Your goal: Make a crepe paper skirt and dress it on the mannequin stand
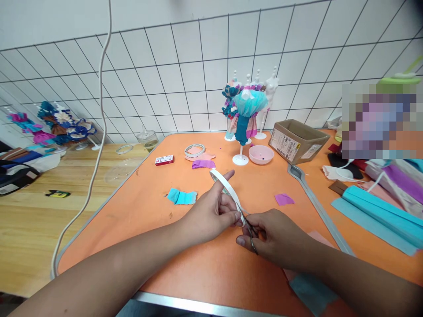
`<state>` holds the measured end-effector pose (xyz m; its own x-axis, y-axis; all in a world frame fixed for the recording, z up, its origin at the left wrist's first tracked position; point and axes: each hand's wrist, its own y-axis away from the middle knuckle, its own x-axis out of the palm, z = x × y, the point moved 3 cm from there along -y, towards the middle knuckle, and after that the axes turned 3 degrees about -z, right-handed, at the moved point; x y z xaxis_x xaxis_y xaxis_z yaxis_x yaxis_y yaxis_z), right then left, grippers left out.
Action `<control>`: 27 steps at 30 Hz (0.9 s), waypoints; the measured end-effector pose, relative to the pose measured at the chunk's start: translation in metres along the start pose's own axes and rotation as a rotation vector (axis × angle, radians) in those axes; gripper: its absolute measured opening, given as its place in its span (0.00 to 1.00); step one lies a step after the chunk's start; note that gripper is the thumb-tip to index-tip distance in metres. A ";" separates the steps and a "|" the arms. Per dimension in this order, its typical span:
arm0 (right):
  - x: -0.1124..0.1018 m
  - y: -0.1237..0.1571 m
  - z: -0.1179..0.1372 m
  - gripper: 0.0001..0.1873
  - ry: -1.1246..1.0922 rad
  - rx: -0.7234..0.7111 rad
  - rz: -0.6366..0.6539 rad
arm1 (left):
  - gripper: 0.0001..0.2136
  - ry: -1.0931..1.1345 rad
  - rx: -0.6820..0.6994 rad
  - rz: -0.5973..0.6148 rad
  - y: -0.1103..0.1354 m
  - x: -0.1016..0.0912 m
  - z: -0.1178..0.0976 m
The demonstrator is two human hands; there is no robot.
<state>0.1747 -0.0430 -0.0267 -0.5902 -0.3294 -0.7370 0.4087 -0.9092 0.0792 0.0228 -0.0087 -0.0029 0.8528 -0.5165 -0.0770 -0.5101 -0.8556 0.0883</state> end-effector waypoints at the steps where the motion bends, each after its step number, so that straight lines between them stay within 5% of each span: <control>1: 0.000 0.000 0.000 0.16 -0.002 -0.002 0.002 | 0.44 -0.004 -0.001 0.001 0.000 0.000 0.000; 27: 0.003 -0.001 -0.004 0.18 -0.028 0.057 0.023 | 0.44 0.023 -0.013 0.025 -0.002 -0.002 0.002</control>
<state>0.1746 -0.0418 -0.0319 -0.6004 -0.3567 -0.7157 0.3829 -0.9140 0.1343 0.0216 -0.0064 -0.0053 0.8424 -0.5363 -0.0520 -0.5297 -0.8420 0.1024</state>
